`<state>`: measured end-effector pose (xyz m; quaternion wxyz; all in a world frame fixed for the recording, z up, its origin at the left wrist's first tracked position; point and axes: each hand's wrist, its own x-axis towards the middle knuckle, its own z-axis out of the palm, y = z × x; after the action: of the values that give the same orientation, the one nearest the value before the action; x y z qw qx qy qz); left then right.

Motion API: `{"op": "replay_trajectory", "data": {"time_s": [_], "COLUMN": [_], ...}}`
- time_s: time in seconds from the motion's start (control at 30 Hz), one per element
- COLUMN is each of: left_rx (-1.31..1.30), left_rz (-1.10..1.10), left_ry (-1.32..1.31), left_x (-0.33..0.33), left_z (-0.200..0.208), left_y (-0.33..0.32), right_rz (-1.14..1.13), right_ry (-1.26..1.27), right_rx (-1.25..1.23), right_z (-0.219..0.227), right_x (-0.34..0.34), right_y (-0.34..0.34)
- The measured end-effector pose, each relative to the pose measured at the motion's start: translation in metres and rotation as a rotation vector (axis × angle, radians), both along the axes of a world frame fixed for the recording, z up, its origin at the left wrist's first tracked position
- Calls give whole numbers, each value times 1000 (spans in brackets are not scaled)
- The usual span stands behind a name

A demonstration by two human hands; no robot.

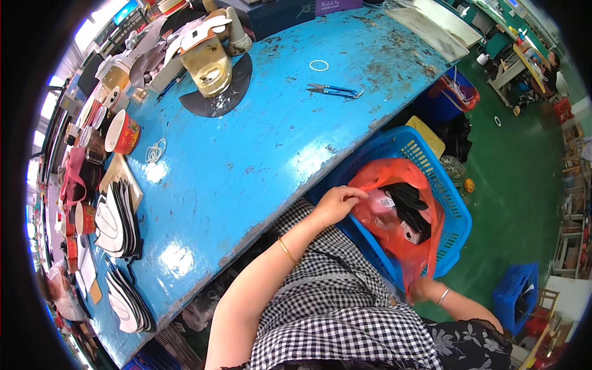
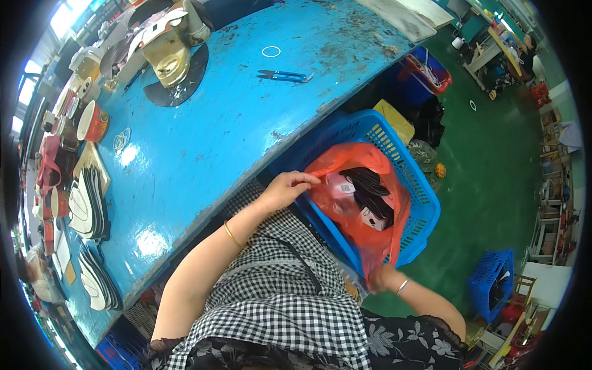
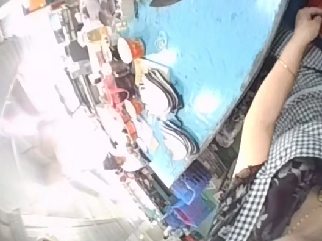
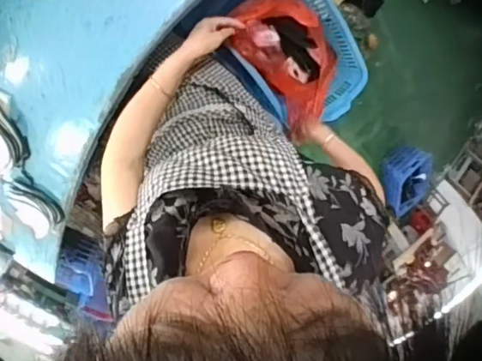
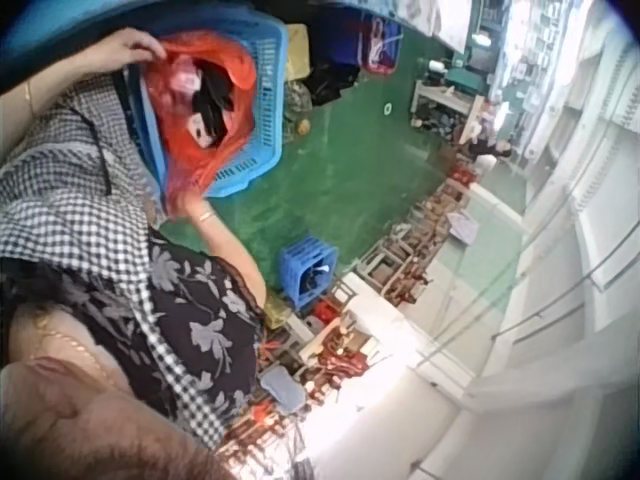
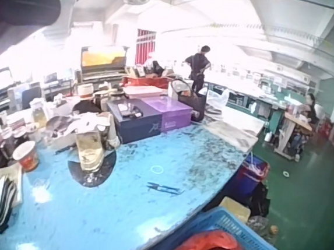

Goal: The person assembles shoe upper components by applying adhesive tape to black material parts and sticking them onto a white pattern base by hand.

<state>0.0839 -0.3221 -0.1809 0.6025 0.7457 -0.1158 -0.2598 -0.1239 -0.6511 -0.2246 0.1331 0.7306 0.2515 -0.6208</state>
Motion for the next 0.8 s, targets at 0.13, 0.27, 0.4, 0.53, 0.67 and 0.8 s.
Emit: {"op": "replay_trajectory", "data": {"time_s": [0.13, 0.27, 0.4, 0.53, 0.67, 0.8], "left_rx": [68, 178, 52, 5, -11, -194], "left_rz": [-24, -24, -21, -75, -153, 12], "left_ry": [124, -90, -196, -135, -85, 65], "left_x": [-9, -26, -36, -64, -95, -137], "left_z": [-36, -29, -17, 47, 83, 129], "left_y": [18, 28, 42, 71, 130, 203], "right_rz": [115, -278, -249, -276, -395, -329], "right_ry": [115, -628, -878, -777, -388, -150], "right_rx": [-78, 369, 899, 1338, 1543, 1593], "right_z": [-14, 93, 137, 181, 179, 182], "right_x": [-5, 87, 155, 174, 190, 212], "right_y": [-19, 53, 133, 218, 319, 401]}}
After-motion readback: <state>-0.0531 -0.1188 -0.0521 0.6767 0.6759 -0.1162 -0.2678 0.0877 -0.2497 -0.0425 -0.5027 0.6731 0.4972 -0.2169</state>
